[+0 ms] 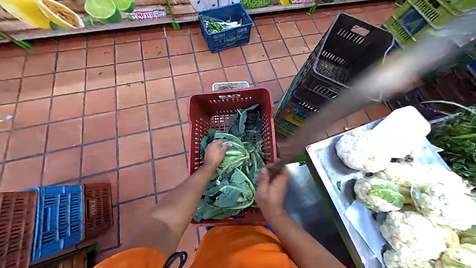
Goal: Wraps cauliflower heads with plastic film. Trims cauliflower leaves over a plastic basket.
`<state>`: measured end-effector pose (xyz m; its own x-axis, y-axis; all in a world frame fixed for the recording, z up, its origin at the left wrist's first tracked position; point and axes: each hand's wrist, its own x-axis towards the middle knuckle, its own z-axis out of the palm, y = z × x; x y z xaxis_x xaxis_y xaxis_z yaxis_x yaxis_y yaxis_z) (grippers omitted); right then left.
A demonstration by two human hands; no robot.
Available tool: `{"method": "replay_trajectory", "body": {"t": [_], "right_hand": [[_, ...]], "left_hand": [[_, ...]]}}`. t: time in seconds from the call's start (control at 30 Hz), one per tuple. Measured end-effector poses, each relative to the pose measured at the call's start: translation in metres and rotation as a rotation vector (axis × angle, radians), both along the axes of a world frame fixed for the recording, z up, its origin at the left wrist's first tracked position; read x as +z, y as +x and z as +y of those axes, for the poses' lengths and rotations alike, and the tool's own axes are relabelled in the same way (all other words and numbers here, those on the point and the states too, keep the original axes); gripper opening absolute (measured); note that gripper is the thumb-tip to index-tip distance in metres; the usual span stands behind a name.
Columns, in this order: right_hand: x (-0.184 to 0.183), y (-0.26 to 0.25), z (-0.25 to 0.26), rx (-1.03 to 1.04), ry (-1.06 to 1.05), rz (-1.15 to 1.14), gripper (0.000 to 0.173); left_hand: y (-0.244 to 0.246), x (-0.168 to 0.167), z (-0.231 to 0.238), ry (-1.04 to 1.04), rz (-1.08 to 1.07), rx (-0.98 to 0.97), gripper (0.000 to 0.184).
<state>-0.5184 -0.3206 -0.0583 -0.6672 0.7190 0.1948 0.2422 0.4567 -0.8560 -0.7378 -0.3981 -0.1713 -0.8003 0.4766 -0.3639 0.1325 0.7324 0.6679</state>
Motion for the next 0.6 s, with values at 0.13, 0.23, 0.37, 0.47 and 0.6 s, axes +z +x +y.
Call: {"method": "replay_trajectory", "body": {"t": [0.13, 0.23, 0.37, 0.47, 0.6], "right_hand": [[-0.078, 0.01, 0.004, 0.255, -0.442, -1.082, 0.044], [-0.069, 0.014, 0.009, 0.291, -0.445, -1.102, 0.041], [-0.064, 0.012, 0.009, 0.244, -0.454, -1.057, 0.04], [-0.062, 0.01, 0.004, 0.223, -0.392, -1.096, 0.041], [-0.07, 0.013, 0.014, 0.158, -0.552, -0.985, 0.045]], "left_hand": [[0.004, -0.001, -0.008, 0.01, -0.022, 0.208, 0.051], [0.0, -0.021, -0.019, -0.006, -0.091, 0.411, 0.06], [-0.013, 0.001, -0.013, 0.045, -0.11, 0.434, 0.07], [0.002, 0.043, 0.005, -0.094, 0.275, -0.085, 0.072], [0.033, -0.008, -0.001, -0.246, 0.256, -0.475, 0.057]]}}
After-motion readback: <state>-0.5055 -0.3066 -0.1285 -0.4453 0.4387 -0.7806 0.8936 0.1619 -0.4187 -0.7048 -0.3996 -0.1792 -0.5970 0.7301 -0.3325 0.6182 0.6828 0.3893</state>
